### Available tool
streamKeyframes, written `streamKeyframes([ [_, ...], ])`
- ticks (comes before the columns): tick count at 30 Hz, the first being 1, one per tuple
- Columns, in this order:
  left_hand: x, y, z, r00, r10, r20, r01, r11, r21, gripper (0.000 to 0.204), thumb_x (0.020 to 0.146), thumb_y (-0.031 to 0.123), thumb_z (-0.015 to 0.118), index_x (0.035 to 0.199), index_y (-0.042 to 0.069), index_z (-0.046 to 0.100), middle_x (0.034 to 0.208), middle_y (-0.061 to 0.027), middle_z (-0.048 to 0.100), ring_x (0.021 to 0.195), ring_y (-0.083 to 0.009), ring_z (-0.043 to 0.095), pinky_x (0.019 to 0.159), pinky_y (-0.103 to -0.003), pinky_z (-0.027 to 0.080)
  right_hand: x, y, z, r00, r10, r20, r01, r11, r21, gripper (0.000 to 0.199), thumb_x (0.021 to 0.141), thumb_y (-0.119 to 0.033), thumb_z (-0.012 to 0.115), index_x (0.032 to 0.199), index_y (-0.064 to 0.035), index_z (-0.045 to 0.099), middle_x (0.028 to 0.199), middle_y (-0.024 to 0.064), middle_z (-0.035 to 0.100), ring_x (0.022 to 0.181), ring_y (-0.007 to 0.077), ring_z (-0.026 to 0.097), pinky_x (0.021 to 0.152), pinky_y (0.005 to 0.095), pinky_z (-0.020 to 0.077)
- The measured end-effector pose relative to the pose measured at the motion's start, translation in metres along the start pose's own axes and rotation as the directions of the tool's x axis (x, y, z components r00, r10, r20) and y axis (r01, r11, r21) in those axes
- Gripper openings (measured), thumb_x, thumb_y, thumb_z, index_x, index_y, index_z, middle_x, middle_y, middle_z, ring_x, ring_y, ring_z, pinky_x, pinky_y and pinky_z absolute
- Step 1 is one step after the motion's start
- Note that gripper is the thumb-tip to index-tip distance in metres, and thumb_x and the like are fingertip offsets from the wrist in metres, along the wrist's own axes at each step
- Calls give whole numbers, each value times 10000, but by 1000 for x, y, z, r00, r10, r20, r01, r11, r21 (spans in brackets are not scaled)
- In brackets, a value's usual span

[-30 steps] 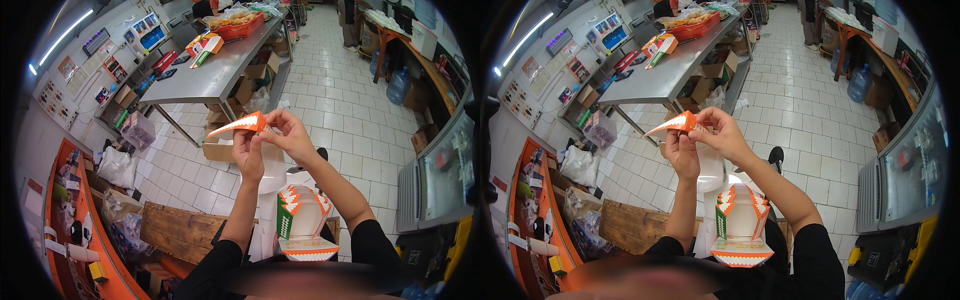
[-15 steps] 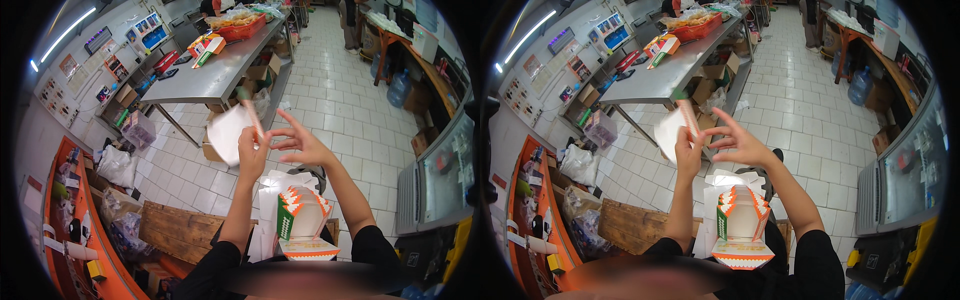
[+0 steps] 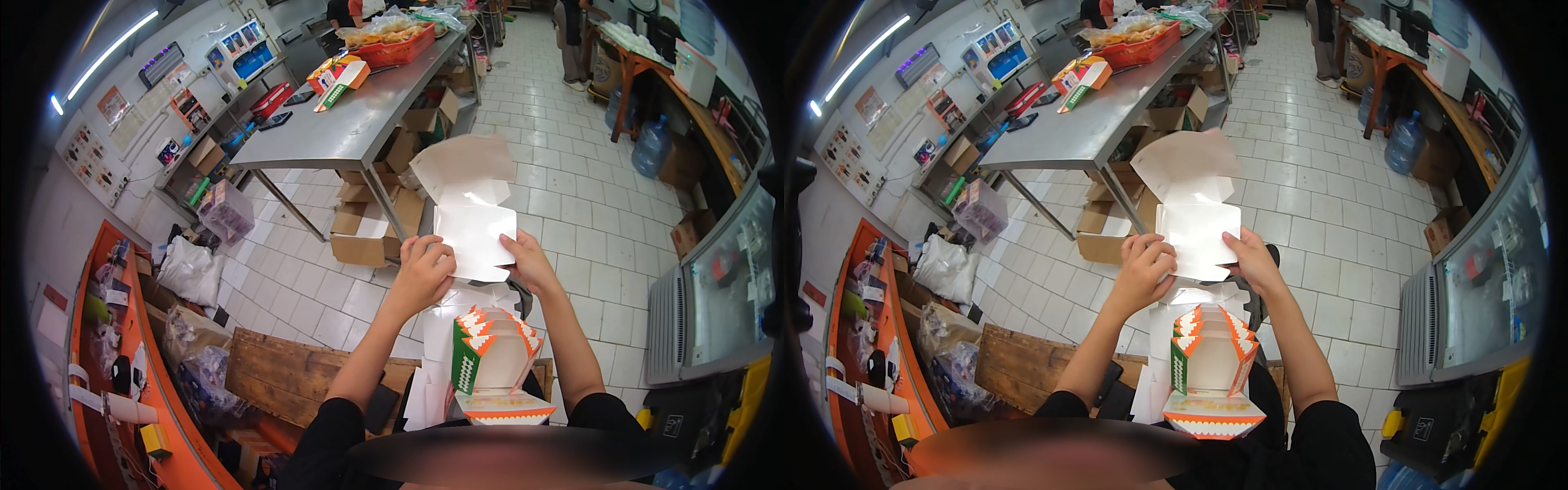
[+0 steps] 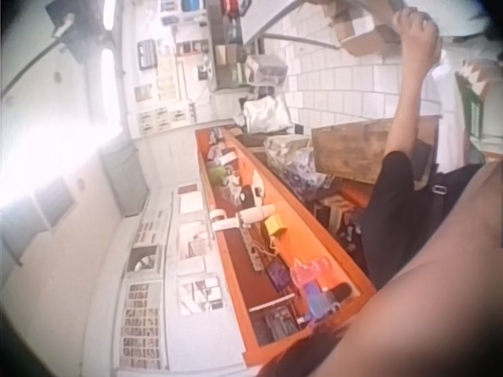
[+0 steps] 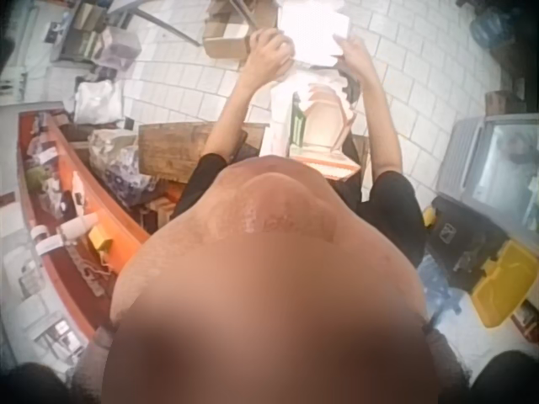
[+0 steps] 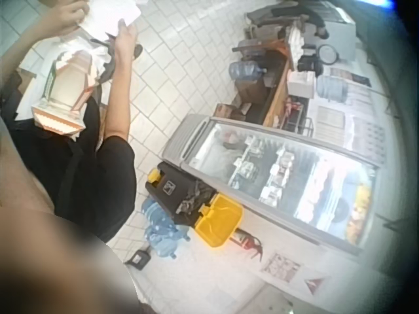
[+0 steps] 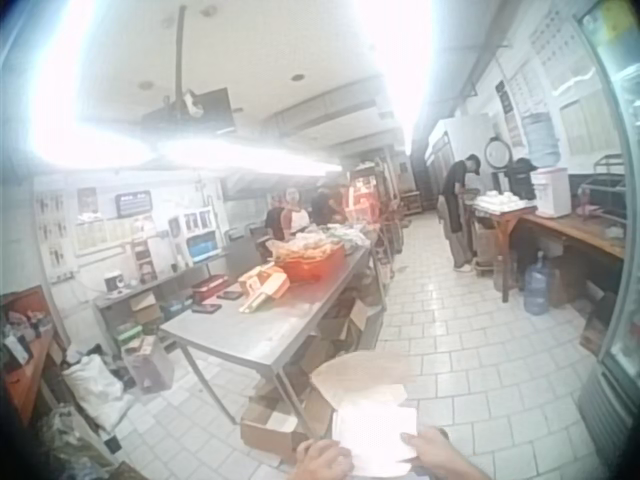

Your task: The person folds flat cardboard food containers into assembled boxes by hand. They repeatedly pick up a flat piece, fold the sides and bottom, and tuck the flaps to form a finished box, then place it on a growing stack.

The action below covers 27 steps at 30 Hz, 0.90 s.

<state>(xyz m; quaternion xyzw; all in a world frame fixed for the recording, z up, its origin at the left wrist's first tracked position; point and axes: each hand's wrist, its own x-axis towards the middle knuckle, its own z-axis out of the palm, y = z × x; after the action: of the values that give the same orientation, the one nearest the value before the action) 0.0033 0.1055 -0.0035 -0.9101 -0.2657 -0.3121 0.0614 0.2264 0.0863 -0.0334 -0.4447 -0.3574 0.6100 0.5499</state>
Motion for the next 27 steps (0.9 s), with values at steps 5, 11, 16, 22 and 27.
streamKeyframes([
  [5, 12, 19, -2, 970, -199, 140, 226, 951, -211, 223, 722, 238, 712, 743, 90, 546, 700, -28, 564, 698, -205, 561, 679, -345, 411, -6, -3, 19, 998, -11, 61, 19, 993, -120, 259, 944, -194, 500, 1124, -11, 523, 901, 56, 619, 692, 92, 608, 570, 219, 536],
  [11, 11, 37, 11, 831, -474, 291, 547, 604, -580, 123, 844, 146, 595, 830, 37, 540, 587, -39, 526, 472, -127, 490, 483, -283, 395, -13, -1, 21, 987, 58, 148, -14, 958, -286, 266, 918, -150, 538, 1132, 6, 522, 852, 56, 623, 638, 79, 601, 535, 202, 538],
  [16, 3, 24, 14, 797, -144, 587, 575, 477, -665, 88, 868, 92, 541, 909, 17, 559, 663, -36, 572, 605, -83, 537, 599, -251, 457, -14, 6, 8, 985, 54, 164, 5, 940, -341, 293, 881, -122, 582, 1138, 13, 539, 825, 55, 631, 573, 82, 589, 473, 198, 494],
  [22, 0, 18, 15, 839, 145, 524, 326, 638, -698, 158, 814, 115, 596, 946, 34, 630, 913, -83, 652, 809, -220, 624, 729, -310, 494, -20, 6, 3, 977, 118, 176, -18, 874, -485, 353, 844, -113, 626, 1161, 28, 557, 741, 57, 637, 530, 83, 581, 448, 205, 461],
  [27, -4, 14, 25, 870, 69, 489, 346, 621, -703, 145, 808, 130, 649, 912, 30, 637, 839, -63, 655, 759, -180, 622, 712, -287, 494, -21, 17, -2, 998, 38, 50, -3, 819, -573, 332, 826, -97, 645, 1118, 51, 591, 719, 70, 652, 557, 90, 604, 477, 228, 482],
])
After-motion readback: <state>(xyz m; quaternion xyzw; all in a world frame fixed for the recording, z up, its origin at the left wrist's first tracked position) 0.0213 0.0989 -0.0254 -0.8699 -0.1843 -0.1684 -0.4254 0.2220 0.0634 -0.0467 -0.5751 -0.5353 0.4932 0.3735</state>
